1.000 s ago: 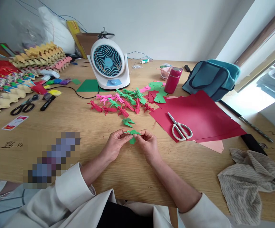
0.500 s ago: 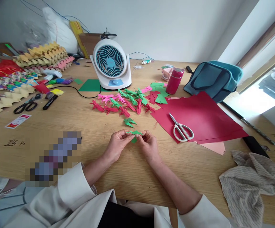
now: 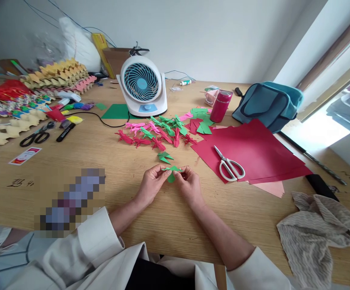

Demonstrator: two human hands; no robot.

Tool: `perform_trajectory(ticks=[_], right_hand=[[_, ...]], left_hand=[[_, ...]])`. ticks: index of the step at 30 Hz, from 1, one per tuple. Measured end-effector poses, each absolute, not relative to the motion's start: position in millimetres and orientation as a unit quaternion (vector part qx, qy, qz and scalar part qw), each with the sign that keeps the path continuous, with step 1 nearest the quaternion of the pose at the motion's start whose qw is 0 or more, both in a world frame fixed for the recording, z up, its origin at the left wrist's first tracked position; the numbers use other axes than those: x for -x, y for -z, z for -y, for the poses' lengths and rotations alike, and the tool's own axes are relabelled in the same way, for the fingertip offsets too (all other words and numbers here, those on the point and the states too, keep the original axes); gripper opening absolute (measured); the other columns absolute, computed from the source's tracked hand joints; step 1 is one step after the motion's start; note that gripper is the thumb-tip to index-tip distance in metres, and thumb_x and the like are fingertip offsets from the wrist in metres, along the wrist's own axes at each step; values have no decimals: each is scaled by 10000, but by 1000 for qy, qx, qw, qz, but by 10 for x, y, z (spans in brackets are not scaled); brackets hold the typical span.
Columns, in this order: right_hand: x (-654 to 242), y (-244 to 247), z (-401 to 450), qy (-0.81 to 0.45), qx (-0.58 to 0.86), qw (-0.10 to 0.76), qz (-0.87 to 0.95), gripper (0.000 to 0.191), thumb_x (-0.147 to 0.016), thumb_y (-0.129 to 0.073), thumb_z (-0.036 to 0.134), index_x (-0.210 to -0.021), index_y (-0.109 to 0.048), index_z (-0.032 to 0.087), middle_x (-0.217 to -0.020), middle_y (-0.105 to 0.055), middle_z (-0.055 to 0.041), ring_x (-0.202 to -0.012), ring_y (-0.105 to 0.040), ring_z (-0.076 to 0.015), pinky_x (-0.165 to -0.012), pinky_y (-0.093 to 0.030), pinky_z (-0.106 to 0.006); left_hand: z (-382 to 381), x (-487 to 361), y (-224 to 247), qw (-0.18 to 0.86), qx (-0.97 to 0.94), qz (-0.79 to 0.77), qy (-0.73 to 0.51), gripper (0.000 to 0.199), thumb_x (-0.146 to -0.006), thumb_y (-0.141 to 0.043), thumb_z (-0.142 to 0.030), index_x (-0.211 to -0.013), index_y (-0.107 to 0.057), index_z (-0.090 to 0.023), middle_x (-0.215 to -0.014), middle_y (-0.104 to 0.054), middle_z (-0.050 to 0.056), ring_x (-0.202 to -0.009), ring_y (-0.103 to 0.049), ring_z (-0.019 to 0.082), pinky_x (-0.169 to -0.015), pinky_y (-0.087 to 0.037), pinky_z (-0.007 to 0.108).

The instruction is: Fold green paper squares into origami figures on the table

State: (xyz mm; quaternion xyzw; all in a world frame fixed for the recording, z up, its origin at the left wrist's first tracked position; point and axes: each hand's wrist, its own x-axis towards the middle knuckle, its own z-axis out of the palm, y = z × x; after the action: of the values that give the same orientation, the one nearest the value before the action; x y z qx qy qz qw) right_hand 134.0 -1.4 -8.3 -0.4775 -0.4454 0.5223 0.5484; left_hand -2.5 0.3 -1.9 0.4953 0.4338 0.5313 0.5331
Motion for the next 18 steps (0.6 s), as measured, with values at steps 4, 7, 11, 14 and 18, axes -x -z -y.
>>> perform_trajectory(ticks=[4, 7, 11, 14, 18], right_hand=[[-1343, 82, -2, -522, 488, 543, 442, 381, -636, -816, 495, -734, -597, 200, -628, -602, 20, -554, -508, -121, -544, -396, -265], [-1334, 75, -3, -519, 487, 545, 443, 392, -634, -811, 512, -722, -589, 201, -619, -601, 17, -551, -519, -124, -532, -406, -263], [-1329, 60, 4, -527, 481, 548, 436, 386, -638, -806, 504, -718, -588, 196, -626, -614, 14, -568, -546, -128, -544, -430, -261], [-1338, 60, -5, -532, 484, 551, 423, 380, -624, -816, 480, -719, -584, 195, -608, -603, 28, -552, -534, -119, -549, -428, -257], [-1369, 75, -52, -529, 484, 550, 428, 398, -626, -803, 506, -734, -568, 203, -613, -595, 35, -532, -503, -109, -532, -410, -251]], left_hand=[[9, 56, -23, 473, -542, -459, -521, 344, -814, -697, -487, -711, -652, -162, -651, -612, -11, -635, -534, 126, -627, -415, 234], [10, 64, -25, 448, -561, -468, -515, 351, -840, -668, -490, -704, -660, -167, -673, -642, 2, -671, -574, 147, -656, -442, 244], [7, 53, -2, 430, -569, -478, -513, 358, -889, -597, -479, -712, -649, -172, -700, -686, 13, -707, -644, 166, -684, -491, 250], [3, 39, 24, 441, -558, -475, -519, 385, -926, -528, -481, -752, -667, -167, -746, -724, 38, -748, -692, 184, -739, -537, 273], [-20, 32, 66, 482, -535, -450, -528, 419, -940, -495, -512, -892, -710, -155, -866, -763, 81, -839, -727, 217, -876, -563, 340]])
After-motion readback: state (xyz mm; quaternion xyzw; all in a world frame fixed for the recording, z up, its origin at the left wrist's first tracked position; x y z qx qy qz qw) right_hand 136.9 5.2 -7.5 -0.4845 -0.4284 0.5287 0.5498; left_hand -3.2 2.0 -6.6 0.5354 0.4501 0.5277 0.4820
